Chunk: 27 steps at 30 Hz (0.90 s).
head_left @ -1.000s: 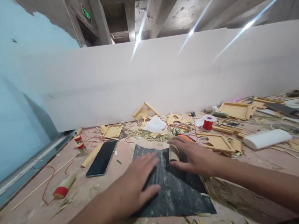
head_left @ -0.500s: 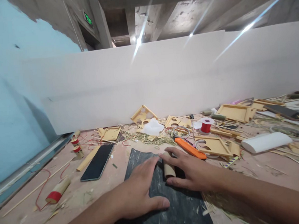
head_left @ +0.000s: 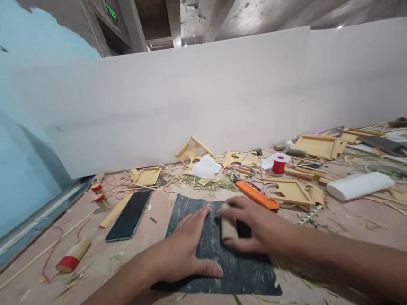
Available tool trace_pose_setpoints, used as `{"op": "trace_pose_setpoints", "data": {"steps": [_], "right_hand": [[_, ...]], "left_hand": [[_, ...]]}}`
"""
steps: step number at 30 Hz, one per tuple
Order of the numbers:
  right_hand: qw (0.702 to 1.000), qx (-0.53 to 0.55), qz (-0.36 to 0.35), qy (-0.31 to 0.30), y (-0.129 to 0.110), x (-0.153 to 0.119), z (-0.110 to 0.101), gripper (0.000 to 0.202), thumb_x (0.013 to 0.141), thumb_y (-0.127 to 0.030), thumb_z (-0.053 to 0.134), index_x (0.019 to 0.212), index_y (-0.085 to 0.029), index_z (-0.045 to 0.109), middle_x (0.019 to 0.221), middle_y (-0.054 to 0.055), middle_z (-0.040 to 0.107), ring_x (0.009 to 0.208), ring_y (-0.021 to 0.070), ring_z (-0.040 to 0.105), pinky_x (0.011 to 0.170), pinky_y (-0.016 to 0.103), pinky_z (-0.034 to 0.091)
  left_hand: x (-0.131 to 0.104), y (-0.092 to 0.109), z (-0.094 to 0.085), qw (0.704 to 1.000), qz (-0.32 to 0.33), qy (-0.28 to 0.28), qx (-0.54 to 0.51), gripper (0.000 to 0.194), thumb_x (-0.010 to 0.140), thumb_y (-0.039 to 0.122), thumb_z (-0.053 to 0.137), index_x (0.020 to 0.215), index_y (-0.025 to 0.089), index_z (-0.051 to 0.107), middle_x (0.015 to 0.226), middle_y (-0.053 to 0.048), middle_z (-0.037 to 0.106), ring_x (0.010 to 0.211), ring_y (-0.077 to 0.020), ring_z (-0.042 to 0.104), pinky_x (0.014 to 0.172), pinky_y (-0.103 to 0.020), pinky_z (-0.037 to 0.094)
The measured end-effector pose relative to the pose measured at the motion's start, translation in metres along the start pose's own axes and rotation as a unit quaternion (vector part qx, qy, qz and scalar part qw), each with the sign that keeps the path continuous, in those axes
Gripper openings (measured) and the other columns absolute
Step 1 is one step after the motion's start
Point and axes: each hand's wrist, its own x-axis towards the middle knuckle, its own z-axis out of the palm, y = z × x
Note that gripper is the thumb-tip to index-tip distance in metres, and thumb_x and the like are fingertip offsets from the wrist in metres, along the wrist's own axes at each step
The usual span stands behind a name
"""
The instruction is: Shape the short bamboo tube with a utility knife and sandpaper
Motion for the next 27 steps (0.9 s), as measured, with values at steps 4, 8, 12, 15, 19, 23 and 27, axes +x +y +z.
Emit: {"op": "trace_pose_setpoints", "data": {"steps": [4,8,12,15,19,23,27], "right_hand": [[0.997,0.033,-0.04,-0.056,-0.0004,-0.0012,0.0014,0.068,0.085,-0.055,0.078,0.146,-0.032,0.059,0.146,0.013,0.053,0.132,0.0331,0.055,0.11,0.046,0.047],[1.0,0.002,0.01,-0.001,0.007,0.003,0.003,0.07,0.089,-0.056,0.074,0.15,-0.027,0.057,0.151,0.018,0.05,0.135,0.0362,0.054,0.112,0.052,0.045],[0.998,0.018,-0.048,-0.047,0.0061,0.0038,0.0024,0.074,0.088,-0.062,0.073,0.153,-0.032,0.054,0.153,0.015,0.049,0.136,0.0351,0.053,0.113,0.049,0.046],[1.0,0.001,-0.006,-0.015,0.0027,0.0035,0.0005,0.065,0.092,-0.055,0.071,0.149,-0.026,0.059,0.149,0.018,0.051,0.135,0.0359,0.053,0.114,0.051,0.044],[0.997,0.021,-0.056,-0.054,-0.0017,0.0009,-0.0002,0.065,0.092,-0.058,0.071,0.15,-0.032,0.058,0.152,0.015,0.048,0.137,0.0346,0.052,0.113,0.049,0.045],[1.0,0.009,-0.011,-0.019,0.0,0.0008,-0.0005,0.061,0.094,-0.055,0.068,0.147,-0.026,0.061,0.149,0.018,0.05,0.133,0.036,0.054,0.113,0.052,0.045],[0.996,0.022,-0.066,-0.062,0.0023,-0.0003,0.0014,0.067,0.091,-0.06,0.07,0.15,-0.031,0.057,0.152,0.016,0.048,0.134,0.0356,0.053,0.111,0.05,0.046]], "left_hand": [[-0.0005,0.0017,-0.0007,1.0,0.003,-0.003,0.008,0.132,0.076,0.068,0.082,0.169,0.02,0.0,0.175,-0.018,0.001,0.159,-0.0426,0.003,0.127,-0.062,0.017],[-0.0011,0.0053,-0.0024,1.0,-0.014,-0.008,0.023,0.134,0.076,0.067,0.082,0.169,0.017,0.0,0.175,-0.018,0.002,0.16,-0.0413,0.004,0.127,-0.059,0.017],[-0.0013,0.0056,-0.0015,1.0,-0.011,-0.002,0.008,0.135,0.074,0.068,0.083,0.169,0.018,-0.001,0.175,-0.018,0.003,0.159,-0.0426,0.004,0.127,-0.06,0.018],[-0.0007,0.0049,-0.0004,1.0,-0.024,-0.006,0.005,0.136,0.074,0.065,0.084,0.169,0.018,-0.001,0.175,-0.018,0.003,0.159,-0.0425,0.004,0.127,-0.06,0.018],[0.0003,0.0038,0.0008,1.0,-0.028,-0.007,0.007,0.137,0.073,0.064,0.084,0.168,0.017,-0.003,0.175,-0.017,0.001,0.16,-0.0405,0.004,0.128,-0.058,0.016],[-0.0003,0.0036,0.0014,1.0,-0.013,0.005,-0.002,0.136,0.073,0.065,0.085,0.169,0.018,-0.001,0.175,-0.017,0.004,0.16,-0.0408,0.006,0.128,-0.058,0.017],[-0.0009,0.0044,0.0013,1.0,-0.014,0.001,-0.008,0.138,0.073,0.066,0.085,0.169,0.02,-0.004,0.175,-0.016,0.004,0.16,-0.0419,0.005,0.127,-0.059,0.016]]}}
